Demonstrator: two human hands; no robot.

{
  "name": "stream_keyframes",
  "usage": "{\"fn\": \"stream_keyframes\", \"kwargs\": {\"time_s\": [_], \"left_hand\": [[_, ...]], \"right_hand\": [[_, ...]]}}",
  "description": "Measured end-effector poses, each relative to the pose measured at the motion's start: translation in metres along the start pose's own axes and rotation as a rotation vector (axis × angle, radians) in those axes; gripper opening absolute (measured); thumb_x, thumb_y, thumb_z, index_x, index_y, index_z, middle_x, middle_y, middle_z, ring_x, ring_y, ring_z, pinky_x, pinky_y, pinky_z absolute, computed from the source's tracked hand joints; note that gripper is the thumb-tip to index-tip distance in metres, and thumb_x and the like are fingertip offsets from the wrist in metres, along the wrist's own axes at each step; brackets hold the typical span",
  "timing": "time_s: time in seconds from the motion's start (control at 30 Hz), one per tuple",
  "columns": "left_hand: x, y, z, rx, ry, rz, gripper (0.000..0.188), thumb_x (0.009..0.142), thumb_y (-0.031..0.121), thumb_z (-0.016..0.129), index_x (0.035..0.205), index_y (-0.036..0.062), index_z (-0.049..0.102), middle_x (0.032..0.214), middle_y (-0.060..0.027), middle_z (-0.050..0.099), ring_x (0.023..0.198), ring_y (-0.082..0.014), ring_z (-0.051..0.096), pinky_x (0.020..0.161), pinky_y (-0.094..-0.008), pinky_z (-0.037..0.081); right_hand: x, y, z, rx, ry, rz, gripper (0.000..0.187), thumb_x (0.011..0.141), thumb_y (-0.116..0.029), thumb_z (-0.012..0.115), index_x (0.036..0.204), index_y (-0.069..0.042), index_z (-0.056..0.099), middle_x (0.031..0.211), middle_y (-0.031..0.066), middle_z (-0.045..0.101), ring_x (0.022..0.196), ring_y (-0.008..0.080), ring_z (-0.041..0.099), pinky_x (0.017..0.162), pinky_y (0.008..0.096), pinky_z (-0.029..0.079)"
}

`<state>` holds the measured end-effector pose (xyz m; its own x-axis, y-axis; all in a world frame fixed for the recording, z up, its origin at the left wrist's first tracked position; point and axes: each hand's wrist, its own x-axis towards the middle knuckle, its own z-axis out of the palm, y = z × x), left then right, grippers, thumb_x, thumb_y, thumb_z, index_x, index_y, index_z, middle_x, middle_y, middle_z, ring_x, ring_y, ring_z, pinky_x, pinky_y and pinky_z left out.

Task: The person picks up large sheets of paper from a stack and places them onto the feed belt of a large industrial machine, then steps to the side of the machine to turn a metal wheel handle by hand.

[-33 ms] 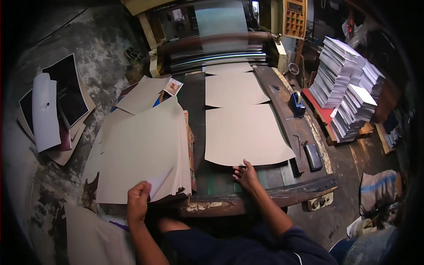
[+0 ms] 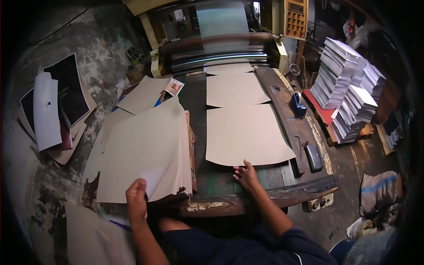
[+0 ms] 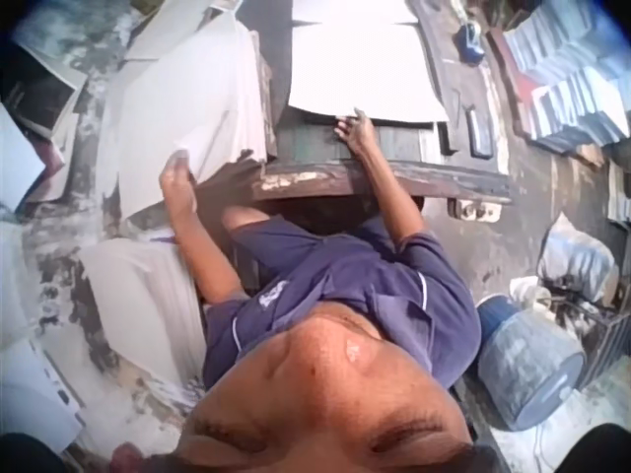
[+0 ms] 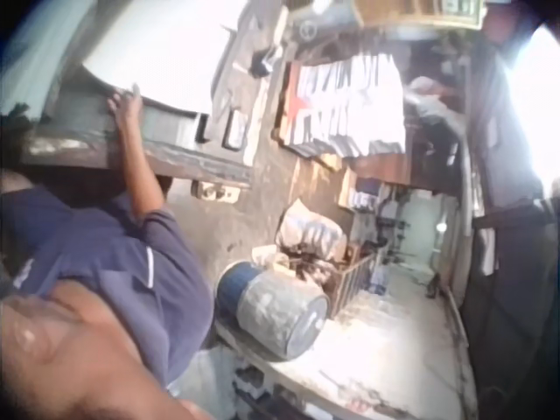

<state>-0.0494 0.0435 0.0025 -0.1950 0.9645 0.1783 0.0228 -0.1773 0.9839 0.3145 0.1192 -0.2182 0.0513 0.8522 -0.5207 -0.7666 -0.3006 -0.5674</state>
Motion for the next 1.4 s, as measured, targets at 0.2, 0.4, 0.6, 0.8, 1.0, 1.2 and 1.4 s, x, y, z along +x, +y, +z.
{"fn": "stream_keyframes", "kwargs": {"time_s": [0.2, 0.4, 0.6, 0.8, 1.0, 1.2, 1.4], "left_hand": [[-0.026, 0.005, 0.026, 0.361, 0.215, 0.376, 0.025, 0.092, 0.017, 0.054, 0.071, 0.0036, 0.055, 0.064, -0.0019, 0.055, 0.067, -0.0127, 0.054, 0.098, -0.0338, 0.04], [-0.048, 0.042, 0.062, 0.418, -0.406, 0.608, 0.023, 0.082, 0.027, 0.062, 0.07, 0.0089, 0.066, 0.078, -0.0021, 0.071, 0.091, -0.0263, 0.068, 0.113, -0.0556, 0.014], [-0.049, 0.047, 0.06, 0.73, -0.524, 0.62, 0.038, 0.076, 0.041, 0.073, 0.102, 0.0139, 0.072, 0.117, -0.0083, 0.066, 0.133, -0.0352, 0.043, 0.113, -0.0602, 0.008], [-0.019, 0.027, 0.033, 0.65, -0.344, 0.433, 0.066, 0.066, 0.033, 0.085, 0.12, 0.0034, 0.062, 0.122, -0.0137, 0.064, 0.124, -0.0318, 0.052, 0.104, -0.0416, 0.039], [-0.012, 0.008, 0.019, 0.425, -0.331, 0.2, 0.048, 0.074, 0.025, 0.081, 0.112, -0.0012, 0.066, 0.111, -0.014, 0.068, 0.115, -0.0241, 0.059, 0.101, -0.0346, 0.042], [-0.012, 0.007, 0.018, 0.322, -0.338, 0.067, 0.039, 0.082, 0.025, 0.075, 0.109, -0.0019, 0.066, 0.112, -0.0144, 0.068, 0.119, -0.0244, 0.057, 0.104, -0.0349, 0.038], [-0.009, 0.015, 0.016, 0.226, -0.364, -0.036, 0.037, 0.085, 0.024, 0.073, 0.107, -0.0036, 0.065, 0.113, -0.0154, 0.067, 0.122, -0.0244, 0.054, 0.105, -0.0351, 0.037]], "right_hand": [[-0.05, -0.007, 0.023, 0.005, -0.072, 0.046, 0.057, 0.092, -0.046, 0.054, 0.134, -0.013, 0.037, 0.116, 0.0132, 0.059, 0.087, 0.0231, 0.057, 0.08, 0.0411, 0.051], [-0.132, -0.051, 0.047, -0.118, -0.818, -0.097, 0.057, 0.09, -0.047, 0.057, 0.125, -0.003, 0.046, 0.104, 0.0124, 0.062, 0.086, 0.0176, 0.062, 0.076, 0.0356, 0.053], [-0.17, -0.052, 0.045, -0.31, -0.408, -0.048, 0.033, 0.091, -0.033, 0.057, 0.094, 0.0, 0.056, 0.071, 0.0078, 0.057, 0.065, 0.0173, 0.055, 0.064, 0.0309, 0.046], [-0.167, 0.008, -0.036, -0.104, -0.288, 0.154, 0.037, 0.095, -0.034, 0.054, 0.106, 0.001, 0.052, 0.076, 0.0117, 0.058, 0.067, 0.0195, 0.053, 0.069, 0.0383, 0.049], [-0.194, 0.061, -0.086, -0.241, -0.217, 0.225, 0.045, 0.096, -0.043, 0.05, 0.117, -0.002, 0.049, 0.092, 0.0175, 0.064, 0.072, 0.0193, 0.058, 0.075, 0.0402, 0.051], [-0.21, 0.067, -0.076, -0.19, -0.12, 0.265, 0.051, 0.097, -0.047, 0.047, 0.122, -0.002, 0.046, 0.099, 0.0209, 0.063, 0.075, 0.0212, 0.059, 0.076, 0.0408, 0.051], [-0.17, 0.049, -0.068, -0.116, -0.14, 0.217, 0.055, 0.097, -0.051, 0.044, 0.122, -0.003, 0.043, 0.099, 0.0213, 0.062, 0.077, 0.0227, 0.058, 0.078, 0.0407, 0.05]]}}
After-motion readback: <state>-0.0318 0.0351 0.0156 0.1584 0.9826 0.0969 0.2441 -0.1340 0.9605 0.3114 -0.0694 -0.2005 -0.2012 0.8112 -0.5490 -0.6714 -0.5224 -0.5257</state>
